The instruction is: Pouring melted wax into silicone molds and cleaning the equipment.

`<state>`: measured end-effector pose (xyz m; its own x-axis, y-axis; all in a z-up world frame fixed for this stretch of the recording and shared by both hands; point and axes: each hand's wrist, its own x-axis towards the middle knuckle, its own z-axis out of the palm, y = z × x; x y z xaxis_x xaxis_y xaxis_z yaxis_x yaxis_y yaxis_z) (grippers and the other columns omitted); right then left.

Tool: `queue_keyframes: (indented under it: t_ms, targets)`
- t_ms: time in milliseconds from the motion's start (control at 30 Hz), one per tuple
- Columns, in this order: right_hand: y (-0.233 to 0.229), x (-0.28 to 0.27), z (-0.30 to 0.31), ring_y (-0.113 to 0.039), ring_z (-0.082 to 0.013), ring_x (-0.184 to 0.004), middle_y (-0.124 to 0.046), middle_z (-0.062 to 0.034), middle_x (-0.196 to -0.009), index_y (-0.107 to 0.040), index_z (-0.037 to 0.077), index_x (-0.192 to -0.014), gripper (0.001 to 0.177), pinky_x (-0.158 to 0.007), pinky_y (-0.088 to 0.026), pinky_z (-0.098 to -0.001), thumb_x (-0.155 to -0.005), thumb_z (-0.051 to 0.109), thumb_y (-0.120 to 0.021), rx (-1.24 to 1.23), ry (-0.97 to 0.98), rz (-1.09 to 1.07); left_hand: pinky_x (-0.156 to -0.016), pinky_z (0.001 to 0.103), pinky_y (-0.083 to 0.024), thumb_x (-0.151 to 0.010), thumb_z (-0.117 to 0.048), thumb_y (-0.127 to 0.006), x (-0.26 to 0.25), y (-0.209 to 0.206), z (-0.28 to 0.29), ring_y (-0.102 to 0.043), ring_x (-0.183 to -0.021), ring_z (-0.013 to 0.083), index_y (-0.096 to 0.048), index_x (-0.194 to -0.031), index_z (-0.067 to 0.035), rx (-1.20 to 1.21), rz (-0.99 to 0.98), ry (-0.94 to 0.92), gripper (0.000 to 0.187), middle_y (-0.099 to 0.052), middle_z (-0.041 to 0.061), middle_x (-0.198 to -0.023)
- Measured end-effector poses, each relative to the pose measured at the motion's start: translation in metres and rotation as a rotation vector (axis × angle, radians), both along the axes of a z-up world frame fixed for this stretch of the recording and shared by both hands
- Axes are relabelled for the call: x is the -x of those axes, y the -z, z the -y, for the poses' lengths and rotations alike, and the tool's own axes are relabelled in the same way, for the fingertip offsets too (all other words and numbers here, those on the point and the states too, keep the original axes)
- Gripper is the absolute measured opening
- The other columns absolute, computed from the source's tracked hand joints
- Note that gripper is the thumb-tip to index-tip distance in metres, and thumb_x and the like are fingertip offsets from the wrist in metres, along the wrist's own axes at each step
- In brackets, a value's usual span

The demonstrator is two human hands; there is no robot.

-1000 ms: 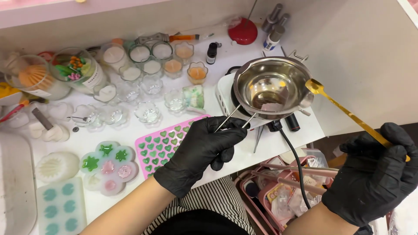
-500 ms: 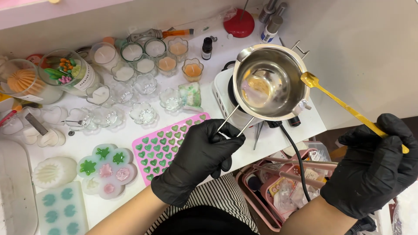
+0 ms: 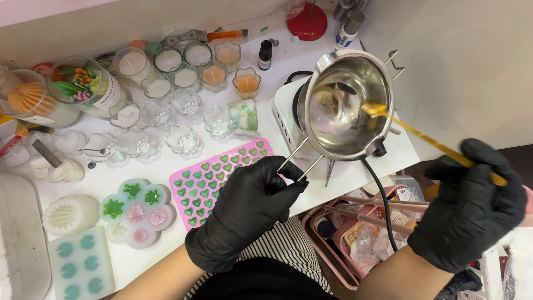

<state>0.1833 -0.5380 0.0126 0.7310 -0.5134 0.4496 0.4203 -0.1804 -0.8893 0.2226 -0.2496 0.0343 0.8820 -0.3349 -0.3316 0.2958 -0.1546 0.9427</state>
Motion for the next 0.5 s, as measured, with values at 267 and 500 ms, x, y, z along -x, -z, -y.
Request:
queue_keyframes:
  t_ms: [267,500]
  targets:
    - [0.002,-0.015,-0.004,-0.073,-0.0224,-0.091,-0.073,-0.0146,-0.112,-0.067,-0.005,-0.121,0.011,-0.081,-0.059,-0.0308,-0.111,-0.002,-0.067,0.022,0.001,-0.146,-0.051,0.03,-0.055,-0.086,-0.024,-0.079,0.02,0.027,-0.023,-0.072,-0.057,0.0168,-0.072,-0.103,-0.016,-0.29,0.577,0.05,0.02,-0.074,0.001,-0.072]
    - [0.0,-0.021,-0.023,-0.071,-0.0192,-0.086,-0.076,-0.0153,-0.104,-0.07,-0.004,-0.119,0.011,-0.08,-0.056,-0.0281,-0.11,0.003,-0.072,-0.026,-0.081,-0.227,-0.048,0.034,-0.052,-0.085,-0.024,-0.081,0.034,0.041,-0.041,-0.071,-0.057,0.0228,-0.069,-0.107,-0.015,-0.416,0.829,-0.004,0.027,-0.075,0.002,-0.075]
